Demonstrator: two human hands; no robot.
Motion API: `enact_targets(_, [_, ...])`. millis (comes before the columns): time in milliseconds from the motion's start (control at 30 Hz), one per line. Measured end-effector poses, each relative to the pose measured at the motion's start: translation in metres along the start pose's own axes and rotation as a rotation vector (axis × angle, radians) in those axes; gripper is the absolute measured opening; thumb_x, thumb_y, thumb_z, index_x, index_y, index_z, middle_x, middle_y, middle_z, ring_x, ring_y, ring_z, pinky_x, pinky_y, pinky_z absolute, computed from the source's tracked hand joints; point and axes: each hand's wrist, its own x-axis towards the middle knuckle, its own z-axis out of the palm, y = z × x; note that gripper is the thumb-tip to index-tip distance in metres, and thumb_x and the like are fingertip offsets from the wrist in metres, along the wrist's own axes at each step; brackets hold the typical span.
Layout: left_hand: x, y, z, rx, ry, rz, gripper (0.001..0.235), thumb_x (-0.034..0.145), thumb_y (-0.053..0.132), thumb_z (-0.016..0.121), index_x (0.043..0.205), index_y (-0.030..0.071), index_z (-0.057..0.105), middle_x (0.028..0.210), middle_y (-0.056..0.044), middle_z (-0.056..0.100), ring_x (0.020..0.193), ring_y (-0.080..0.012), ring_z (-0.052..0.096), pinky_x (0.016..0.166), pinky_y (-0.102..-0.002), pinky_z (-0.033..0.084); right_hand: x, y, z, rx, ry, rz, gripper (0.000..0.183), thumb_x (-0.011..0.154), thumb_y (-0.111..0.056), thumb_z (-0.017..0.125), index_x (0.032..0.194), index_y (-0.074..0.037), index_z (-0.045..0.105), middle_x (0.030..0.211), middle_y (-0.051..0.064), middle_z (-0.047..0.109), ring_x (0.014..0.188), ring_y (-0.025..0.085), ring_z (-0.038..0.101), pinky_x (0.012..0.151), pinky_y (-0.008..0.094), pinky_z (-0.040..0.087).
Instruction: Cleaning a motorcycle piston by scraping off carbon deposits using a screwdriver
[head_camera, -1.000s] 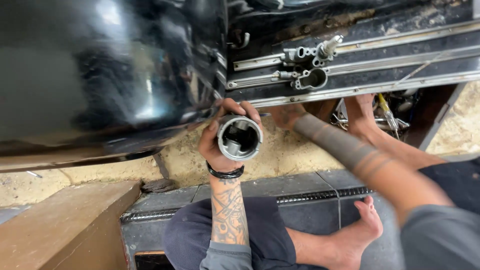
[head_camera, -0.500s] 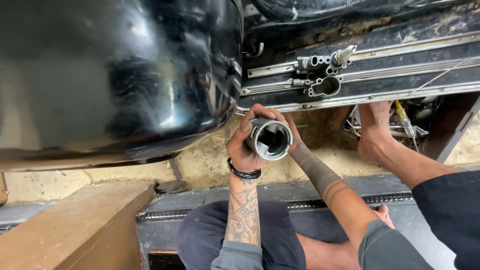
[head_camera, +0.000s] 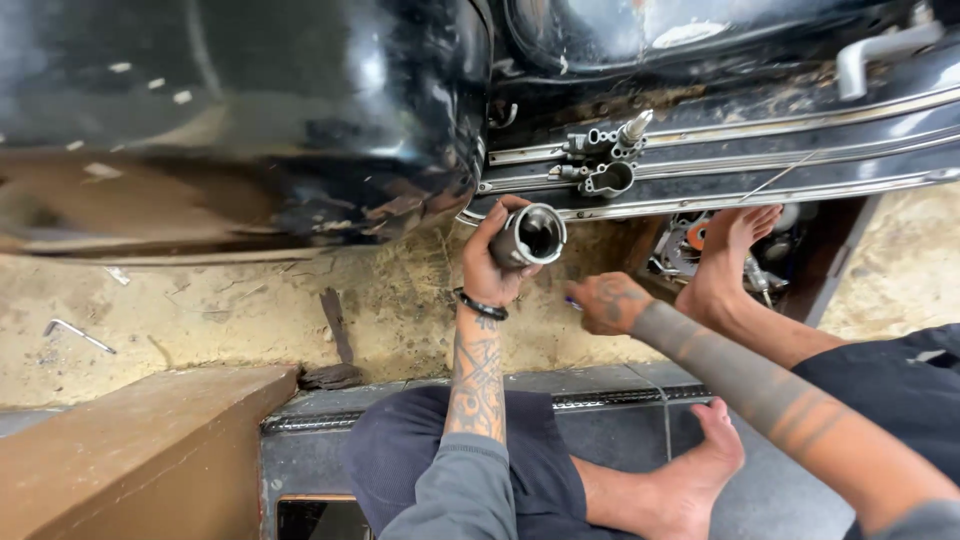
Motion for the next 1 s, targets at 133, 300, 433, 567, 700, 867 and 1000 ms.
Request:
enact_targets(133, [0.004,-0.001,0.009,0.120,0.206,-0.138,0.034,0.100,0.034,0.056,0.118,0.006,0.060,0.086,-0.011,0.063,0.053,-0.0188,0.056,0.036,-0.026,0.038,-0.015,0.016,-0.091,-0.014,-0.493,0.336,0.038,0.070,-0.047,0.071,0.100,-0.024,0.069,0.075,0.004,0.077,0.079,0.030,0.078,0.068,0.043,0.062])
enact_targets(300, [-0.003,-0.003,0.020,0.158,0.181,-0.194,0.034,0.100,0.035,0.060,0.117,0.006,0.061,0.089,-0.011,0.065,0.055,-0.0189,0.059,0.037,-0.025,0.038,-0.014,-0.052,-0.267,0.031,-0.568,0.475,0.021,0.083,-0.046,0.067,0.090,-0.027,0.074,0.078,0.003,0.079,0.079,0.027,0.080,0.070,0.038,0.063])
enact_targets(433, [-0.015,0.000,0.036,0.150,0.180,-0.315,0.027,0.094,0.036,0.065,0.102,0.010,0.066,0.100,-0.018,0.064,0.067,-0.0236,0.062,0.037,-0.026,0.043,-0.021,-0.098,-0.333,-0.047,-0.729,0.696,0.037,0.089,-0.057,0.051,0.104,-0.031,0.071,0.099,0.003,0.078,0.092,0.026,0.077,0.082,0.041,0.058])
enact_targets(567, [-0.024,-0.001,0.040,0.263,0.181,-0.435,0.037,0.090,0.040,0.069,0.106,0.007,0.064,0.107,-0.022,0.063,0.071,-0.0249,0.066,0.038,-0.023,0.048,-0.038,-0.094,-0.351,-0.022,-0.741,0.574,0.037,0.084,-0.044,0.048,0.115,-0.040,0.068,0.103,-0.004,0.077,0.092,0.021,0.077,0.080,0.038,0.060])
enact_targets(700, [-0.025,-0.009,0.041,0.326,0.169,-0.468,0.027,0.092,0.039,0.065,0.097,0.013,0.066,0.092,-0.011,0.066,0.064,-0.0196,0.066,0.035,-0.024,0.043,-0.047,-0.080,-0.347,0.023,-0.752,0.487,0.048,0.080,-0.034,0.047,0.123,-0.046,0.065,0.106,-0.009,0.077,0.093,0.017,0.077,0.079,0.036,0.061])
enact_targets(867, [-0.026,-0.024,0.042,0.379,0.186,-0.523,0.026,0.094,0.038,0.061,0.095,0.013,0.067,0.087,-0.008,0.066,0.064,-0.0209,0.067,0.036,-0.025,0.044,-0.049,-0.061,-0.344,0.227,-0.666,0.598,0.035,0.086,-0.038,0.052,0.109,-0.039,0.078,0.116,-0.022,0.080,0.109,0.006,0.076,0.097,0.025,0.054])
enact_targets(1000, [-0.022,-0.037,0.040,0.377,0.244,-0.556,0.024,0.096,0.037,0.060,0.095,0.013,0.067,0.082,-0.007,0.064,0.062,-0.0198,0.066,0.036,-0.028,0.045,-0.065,-0.032,-0.355,0.106,-0.746,0.619,0.022,0.088,-0.029,0.050,0.105,-0.037,0.061,0.076,0.002,0.075,0.073,0.025,0.073,0.067,0.038,0.048])
